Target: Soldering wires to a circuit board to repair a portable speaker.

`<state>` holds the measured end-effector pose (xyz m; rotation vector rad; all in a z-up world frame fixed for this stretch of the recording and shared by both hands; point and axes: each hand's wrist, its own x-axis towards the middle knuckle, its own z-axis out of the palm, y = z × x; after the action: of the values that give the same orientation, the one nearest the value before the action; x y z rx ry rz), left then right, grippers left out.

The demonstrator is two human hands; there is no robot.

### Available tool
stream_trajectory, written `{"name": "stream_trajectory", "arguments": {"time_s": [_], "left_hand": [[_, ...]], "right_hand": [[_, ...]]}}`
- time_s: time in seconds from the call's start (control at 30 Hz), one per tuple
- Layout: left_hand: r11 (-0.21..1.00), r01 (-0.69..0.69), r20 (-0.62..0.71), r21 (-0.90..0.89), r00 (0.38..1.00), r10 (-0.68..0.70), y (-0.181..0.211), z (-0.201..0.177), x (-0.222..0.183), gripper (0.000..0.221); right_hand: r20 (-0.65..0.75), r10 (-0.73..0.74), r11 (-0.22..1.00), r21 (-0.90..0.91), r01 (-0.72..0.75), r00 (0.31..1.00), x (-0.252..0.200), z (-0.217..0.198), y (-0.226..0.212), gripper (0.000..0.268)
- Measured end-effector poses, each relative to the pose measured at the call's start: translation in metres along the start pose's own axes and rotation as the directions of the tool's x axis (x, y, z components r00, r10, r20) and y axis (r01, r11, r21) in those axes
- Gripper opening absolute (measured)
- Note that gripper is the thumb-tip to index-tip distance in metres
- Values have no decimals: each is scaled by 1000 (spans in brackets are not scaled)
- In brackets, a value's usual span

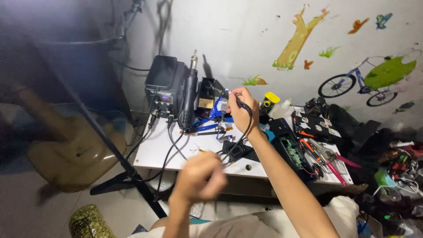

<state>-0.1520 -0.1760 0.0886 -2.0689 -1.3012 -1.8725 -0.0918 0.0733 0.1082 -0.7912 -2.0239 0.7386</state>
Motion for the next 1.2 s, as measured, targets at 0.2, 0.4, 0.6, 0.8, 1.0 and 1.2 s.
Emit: {"name": "stream_trajectory", "arguments": {"time_s": [0.2,0.4,0.6,0.8,1.0,1.2], "left_hand": [[945,231,-370,232,919,-134,-61,-4,-16,31],[859,344,-283,379,927,-247,-107,47,-18,40],[692,278,-50,666,942,-331,-124,66,1,39],[638,61,118,767,965,-234,-169,80,-8,37],[709,105,157,697,943,-294,-162,82,-3,42],[715,263,-49,648,951,-305,-132,81,-1,23]], "right_hand": [[-32,64,976,211,-56,997,-15,-28,-2,16],[-200,-33,913,393,112,979,-61,-79,9,22],[-348,8,936,333,116,938,-141,-168,29,21],[-684,-16,922,272,276,729,-237,-212,110,34],[-751,18,941,236,243,660,-266,-241,151,30],[-763,85,961,232,149,640,-279,-264,177,26]]}}
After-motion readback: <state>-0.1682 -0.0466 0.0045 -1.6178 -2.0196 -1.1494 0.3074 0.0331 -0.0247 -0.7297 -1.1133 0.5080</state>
